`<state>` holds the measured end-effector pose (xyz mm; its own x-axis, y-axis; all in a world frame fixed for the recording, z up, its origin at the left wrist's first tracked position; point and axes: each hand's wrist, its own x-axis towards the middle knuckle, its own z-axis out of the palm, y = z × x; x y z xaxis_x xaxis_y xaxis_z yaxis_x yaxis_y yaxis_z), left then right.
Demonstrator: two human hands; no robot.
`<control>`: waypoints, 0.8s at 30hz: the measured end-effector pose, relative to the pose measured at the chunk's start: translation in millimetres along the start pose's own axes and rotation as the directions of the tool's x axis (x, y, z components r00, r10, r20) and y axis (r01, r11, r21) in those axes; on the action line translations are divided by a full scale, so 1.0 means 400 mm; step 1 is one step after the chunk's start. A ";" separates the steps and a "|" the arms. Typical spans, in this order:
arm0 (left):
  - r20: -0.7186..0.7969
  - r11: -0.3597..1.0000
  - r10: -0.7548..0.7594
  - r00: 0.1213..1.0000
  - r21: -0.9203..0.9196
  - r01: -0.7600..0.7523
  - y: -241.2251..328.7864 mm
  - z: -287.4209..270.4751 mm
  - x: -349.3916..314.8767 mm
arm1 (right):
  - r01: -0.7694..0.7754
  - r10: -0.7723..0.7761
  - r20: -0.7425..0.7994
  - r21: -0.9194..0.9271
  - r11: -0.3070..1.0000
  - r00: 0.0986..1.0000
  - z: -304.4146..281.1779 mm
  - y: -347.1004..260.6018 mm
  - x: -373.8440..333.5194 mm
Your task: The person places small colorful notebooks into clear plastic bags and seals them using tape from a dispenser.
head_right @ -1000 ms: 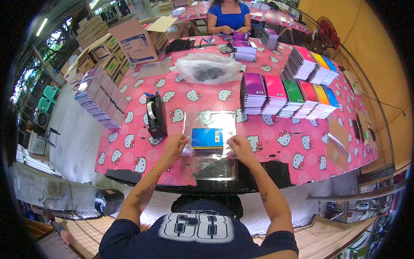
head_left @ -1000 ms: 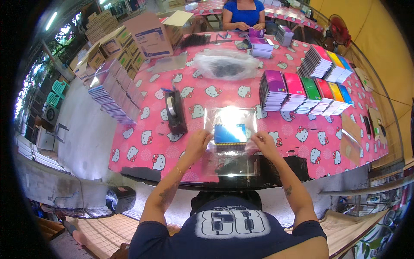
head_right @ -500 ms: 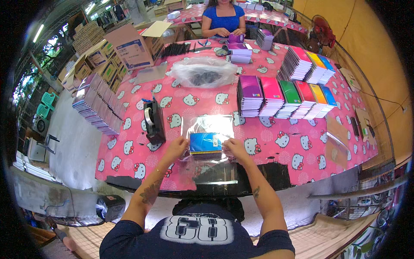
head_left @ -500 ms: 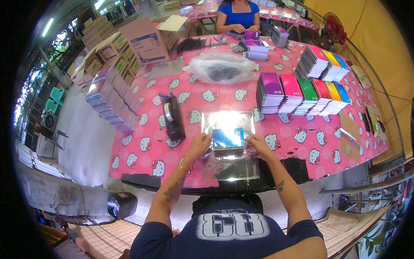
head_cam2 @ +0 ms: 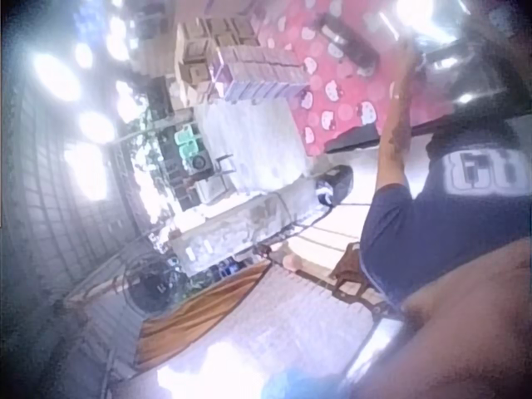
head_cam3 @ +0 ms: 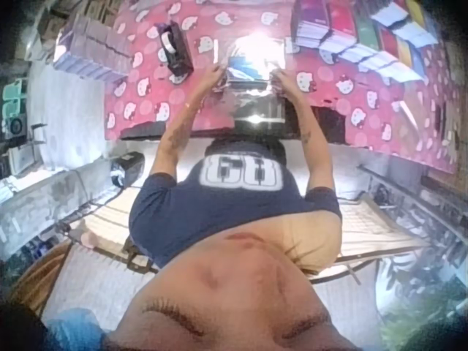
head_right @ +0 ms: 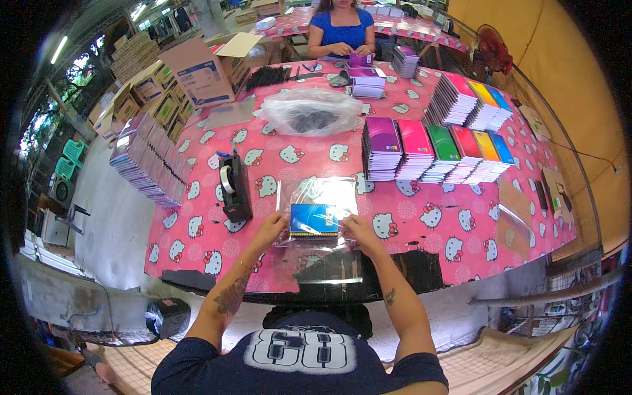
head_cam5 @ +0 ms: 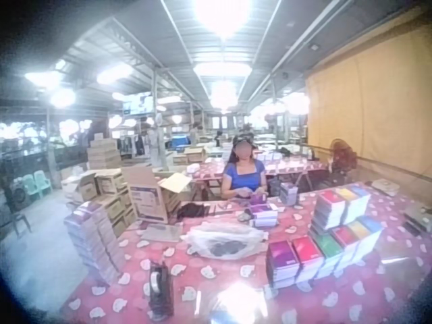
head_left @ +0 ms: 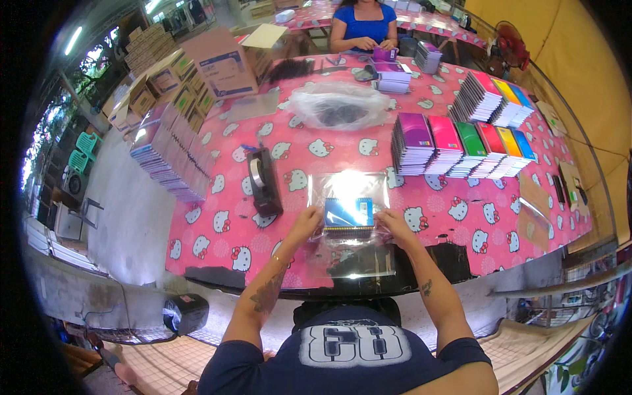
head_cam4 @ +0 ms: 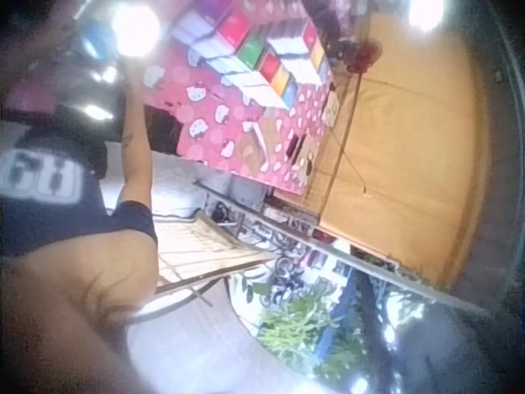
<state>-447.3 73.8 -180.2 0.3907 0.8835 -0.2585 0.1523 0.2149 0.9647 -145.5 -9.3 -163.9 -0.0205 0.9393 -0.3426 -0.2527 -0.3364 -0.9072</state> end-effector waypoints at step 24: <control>0.284 0.333 0.524 0.803 0.800 -0.500 0.173 0.042 0.303 | 0.301 -0.546 0.295 -0.950 -0.081 0.784 0.314 0.004 -0.148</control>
<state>-374.3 188.8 -145.5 0.6514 0.7040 0.2831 0.5816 -0.7029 0.4095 -266.2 -57.0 -114.4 -0.1632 0.9402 0.2988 0.9335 0.2452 -0.2616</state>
